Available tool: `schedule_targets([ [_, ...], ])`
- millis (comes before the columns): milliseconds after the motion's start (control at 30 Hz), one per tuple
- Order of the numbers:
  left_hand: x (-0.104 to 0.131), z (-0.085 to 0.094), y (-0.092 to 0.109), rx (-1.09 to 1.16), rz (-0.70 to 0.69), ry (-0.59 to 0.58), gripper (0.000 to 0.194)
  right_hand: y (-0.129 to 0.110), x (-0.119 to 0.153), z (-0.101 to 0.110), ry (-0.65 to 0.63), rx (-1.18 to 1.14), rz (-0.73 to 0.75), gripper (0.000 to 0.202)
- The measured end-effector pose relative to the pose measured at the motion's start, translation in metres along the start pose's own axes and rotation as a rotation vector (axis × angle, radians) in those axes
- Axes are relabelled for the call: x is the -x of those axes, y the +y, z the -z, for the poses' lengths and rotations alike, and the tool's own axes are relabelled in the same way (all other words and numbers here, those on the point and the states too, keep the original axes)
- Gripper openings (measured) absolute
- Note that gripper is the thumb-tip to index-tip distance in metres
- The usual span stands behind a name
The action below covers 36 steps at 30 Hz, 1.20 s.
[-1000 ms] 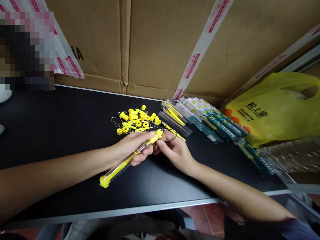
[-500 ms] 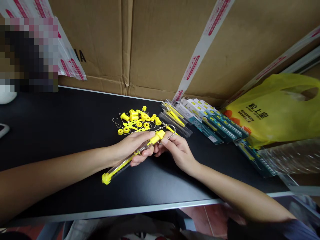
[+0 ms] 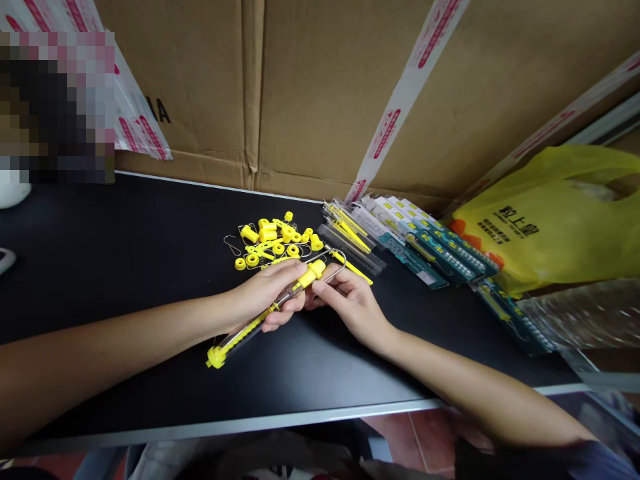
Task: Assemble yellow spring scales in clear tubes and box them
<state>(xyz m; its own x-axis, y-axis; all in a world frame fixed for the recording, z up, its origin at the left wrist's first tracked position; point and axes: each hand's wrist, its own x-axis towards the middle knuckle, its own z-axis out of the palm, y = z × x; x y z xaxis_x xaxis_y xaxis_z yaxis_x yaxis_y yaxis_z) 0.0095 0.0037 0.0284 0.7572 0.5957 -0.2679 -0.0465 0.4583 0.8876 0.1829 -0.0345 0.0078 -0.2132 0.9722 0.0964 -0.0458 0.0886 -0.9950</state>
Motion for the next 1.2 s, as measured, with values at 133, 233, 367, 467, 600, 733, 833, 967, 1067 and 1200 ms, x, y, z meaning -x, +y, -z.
schedule_targets([
  [133, 0.0009, 0.0016, 0.0064, -0.13, -0.022, 0.007, 0.028, 0.0004, -0.0012, 0.0019, -0.045, -0.109, -0.021, 0.022],
  [233, 0.0021, 0.0035, 0.01, -0.205, -0.032, 0.015, 0.029, -0.0003, -0.0004, 0.0021, -0.073, -0.171, -0.038, 0.021],
  [367, 0.0038, 0.0042, 0.0103, -0.188, -0.01, -0.015, 0.032, -0.0028, 0.0024, 0.0028, -0.107, -0.149, -0.031, 0.019],
  [467, 0.0038, 0.0046, 0.0093, -0.119, 0.036, -0.073, 0.038, -0.0046, 0.003, 0.0038, -0.093, -0.087, -0.01, 0.021],
  [600, 0.0018, 0.0072, 0.0074, -0.078, 0.046, -0.093, 0.042, -0.0059, 0.0017, 0.0043, -0.09, -0.067, -0.007, 0.024],
  [733, 0.0005, 0.0084, 0.0055, -0.071, 0.027, -0.081, 0.04, -0.006, 0.0012, 0.0039, -0.089, -0.06, 0.008, 0.021],
  [833, 0.0008, 0.0072, 0.0045, -0.068, 0.015, -0.057, 0.039, -0.0053, 0.0017, 0.0034, -0.085, -0.054, -0.003, 0.022],
  [967, 0.0013, 0.0056, 0.0029, -0.067, 0.01, -0.033, 0.039, -0.0035, 0.0012, 0.0028, -0.081, -0.063, -0.028, 0.024],
  [1067, 0.0011, 0.0049, 0.0017, -0.051, 0.0, -0.019, 0.038, -0.0033, -0.0001, 0.0021, -0.087, -0.069, -0.032, 0.024],
  [1200, 0.0005, 0.0047, 0.0018, -0.014, 0.021, -0.052, 0.039, -0.0054, -0.0011, 0.0005, -0.1, -0.049, -0.02, 0.024],
])
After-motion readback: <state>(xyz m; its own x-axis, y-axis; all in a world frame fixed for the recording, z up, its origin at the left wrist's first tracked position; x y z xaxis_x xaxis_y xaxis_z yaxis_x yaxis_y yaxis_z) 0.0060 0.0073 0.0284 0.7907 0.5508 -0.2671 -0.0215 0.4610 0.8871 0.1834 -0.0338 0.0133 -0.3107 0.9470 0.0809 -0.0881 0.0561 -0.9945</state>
